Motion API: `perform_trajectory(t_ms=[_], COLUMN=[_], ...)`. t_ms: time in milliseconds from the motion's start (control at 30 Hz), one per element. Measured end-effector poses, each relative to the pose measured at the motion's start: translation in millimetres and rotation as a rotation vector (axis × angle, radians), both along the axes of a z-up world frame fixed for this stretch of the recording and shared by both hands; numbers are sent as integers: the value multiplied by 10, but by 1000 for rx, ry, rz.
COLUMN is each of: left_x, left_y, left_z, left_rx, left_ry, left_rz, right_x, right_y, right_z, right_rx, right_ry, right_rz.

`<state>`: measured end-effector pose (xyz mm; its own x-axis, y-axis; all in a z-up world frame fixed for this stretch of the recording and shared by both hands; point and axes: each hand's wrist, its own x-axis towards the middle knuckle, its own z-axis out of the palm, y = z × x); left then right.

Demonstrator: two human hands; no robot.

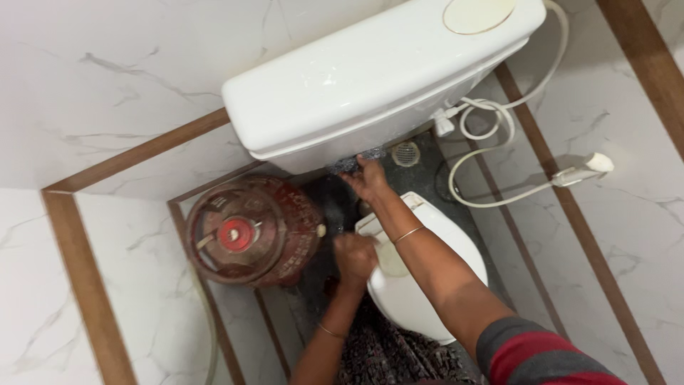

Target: The person cleans a toilet by scrubbing the tank, the lid, and the handle with a metal scouring pad while occasionally pouring water from a small container.

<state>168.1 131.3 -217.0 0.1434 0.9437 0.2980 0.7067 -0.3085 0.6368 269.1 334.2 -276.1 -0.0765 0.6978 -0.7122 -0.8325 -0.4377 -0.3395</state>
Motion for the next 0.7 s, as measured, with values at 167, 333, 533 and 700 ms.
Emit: perform_trajectory(t_ms=[167,333,533,700], left_x=[-649,-683,-684,-674], left_y=[1096,2032,2239,2298], left_z=[1958,2758,2542,2409], left_rx=[507,513,555,568], left_ry=[24,208,316,399], left_rz=[216,117,152,145], right_x=[-195,-239,-509,-1084], right_y=[-170,-194,4,121], right_z=[457,1565,1293,995], right_rx=[76,-137,-126,42], right_ry=[228,7,90,433], right_rz=[22,-225,-304,-327])
